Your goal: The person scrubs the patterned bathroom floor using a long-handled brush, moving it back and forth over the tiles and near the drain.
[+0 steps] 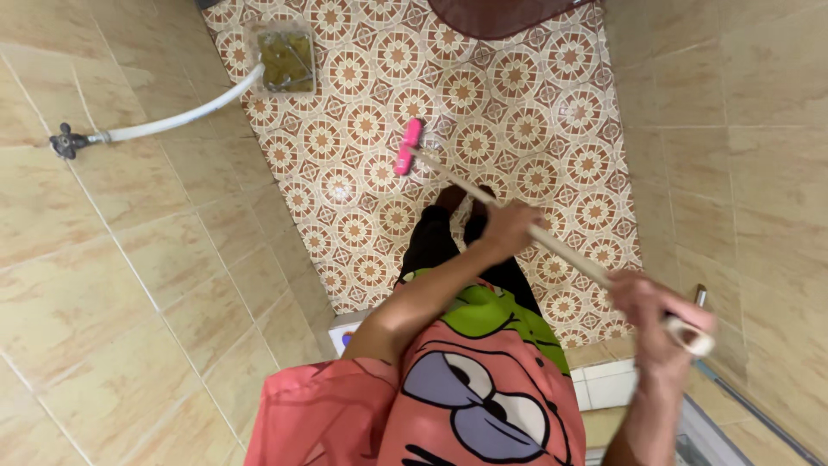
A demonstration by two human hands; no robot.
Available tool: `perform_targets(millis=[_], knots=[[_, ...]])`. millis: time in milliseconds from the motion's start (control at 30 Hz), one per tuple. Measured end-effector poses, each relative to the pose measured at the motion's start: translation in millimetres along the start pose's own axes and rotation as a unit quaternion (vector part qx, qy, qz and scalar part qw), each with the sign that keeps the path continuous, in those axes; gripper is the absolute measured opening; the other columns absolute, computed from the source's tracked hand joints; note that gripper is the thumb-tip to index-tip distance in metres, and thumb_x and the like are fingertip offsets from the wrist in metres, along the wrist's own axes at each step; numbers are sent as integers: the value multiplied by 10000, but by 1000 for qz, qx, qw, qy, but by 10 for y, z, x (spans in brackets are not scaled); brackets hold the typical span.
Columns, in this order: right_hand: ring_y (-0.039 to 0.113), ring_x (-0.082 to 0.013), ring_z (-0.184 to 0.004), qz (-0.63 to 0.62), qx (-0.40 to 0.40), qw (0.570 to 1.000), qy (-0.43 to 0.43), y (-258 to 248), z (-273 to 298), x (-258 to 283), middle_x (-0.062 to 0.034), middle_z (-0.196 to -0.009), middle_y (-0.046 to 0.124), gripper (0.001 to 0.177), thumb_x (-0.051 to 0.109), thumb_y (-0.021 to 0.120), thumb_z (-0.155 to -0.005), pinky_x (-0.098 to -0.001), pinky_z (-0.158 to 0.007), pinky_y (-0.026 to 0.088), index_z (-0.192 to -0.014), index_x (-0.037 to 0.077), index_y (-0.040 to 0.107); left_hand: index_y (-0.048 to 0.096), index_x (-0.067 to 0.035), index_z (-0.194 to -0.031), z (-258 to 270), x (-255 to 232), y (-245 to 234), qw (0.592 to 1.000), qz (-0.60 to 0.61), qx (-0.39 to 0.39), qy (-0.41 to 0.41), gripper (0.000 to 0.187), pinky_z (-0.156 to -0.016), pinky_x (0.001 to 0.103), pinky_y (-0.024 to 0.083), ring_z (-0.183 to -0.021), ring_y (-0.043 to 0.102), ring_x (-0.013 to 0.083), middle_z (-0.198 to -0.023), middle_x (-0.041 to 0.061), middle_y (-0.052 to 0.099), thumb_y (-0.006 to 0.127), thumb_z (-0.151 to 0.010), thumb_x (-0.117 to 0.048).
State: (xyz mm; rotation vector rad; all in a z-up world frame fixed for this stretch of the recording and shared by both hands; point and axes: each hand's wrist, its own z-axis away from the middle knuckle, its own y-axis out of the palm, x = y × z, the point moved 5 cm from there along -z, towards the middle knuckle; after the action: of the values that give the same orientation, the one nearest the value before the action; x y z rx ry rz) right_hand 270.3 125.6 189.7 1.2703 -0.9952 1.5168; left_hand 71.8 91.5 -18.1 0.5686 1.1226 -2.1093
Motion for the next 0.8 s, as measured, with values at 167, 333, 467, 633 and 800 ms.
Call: perform_targets(millis=[167, 333, 467, 633, 800], knots=[[524, -194, -556, -82, -76, 992, -62, -398, 220, 315, -117, -625, 520, 357, 27, 577, -1184, -382, -625, 470, -838, -49, 531, 714, -203, -885, -331, -680, 527, 995, 46, 61, 67, 43, -980, 619, 385, -936, 660, 194, -857, -22, 708, 701, -860, -171], [388, -225, -538, -57, -171, 980, -78, -389, 251, 403, -104, -555, 396, 350, 8, 547, -1124, -371, -520, 338, -832, 38, 357, 728, -214, -880, -510, -911, 782, 987, 51, 10, 151, 52, -841, 510, 476, -869, 696, 196, -854, -17, 731, 706, -834, -202], [388, -161, -506, -140, -182, 970, -81, -298, 259, 355, -69, -567, 397, 281, 32, 573, -1101, -365, -558, 387, -964, -4, 330, 747, -222, -855, -435, -828, 675, 989, 21, 8, 146, 55, -833, 474, 459, -810, 683, 170, -794, -25, 736, 712, -819, -199], [432, -178, -509, -106, -118, 983, -90, -29, 194, 222, -63, -570, 411, 507, 76, 564, -1173, -393, -606, 456, -686, 21, 437, 731, -230, -930, -219, -378, 413, 997, -9, 48, 67, 70, -829, 404, 460, -751, 636, 133, -762, -47, 705, 687, -884, -203], [532, -167, -548, -102, -41, 993, -45, 548, 16, -48, -46, -616, 524, 443, 93, 546, -1116, -420, -721, 580, -678, 28, 553, 706, -200, -942, 84, 401, -117, 998, -46, -5, 32, 132, -796, 461, 486, -782, 674, 200, -788, 0, 701, 738, -816, -178]])
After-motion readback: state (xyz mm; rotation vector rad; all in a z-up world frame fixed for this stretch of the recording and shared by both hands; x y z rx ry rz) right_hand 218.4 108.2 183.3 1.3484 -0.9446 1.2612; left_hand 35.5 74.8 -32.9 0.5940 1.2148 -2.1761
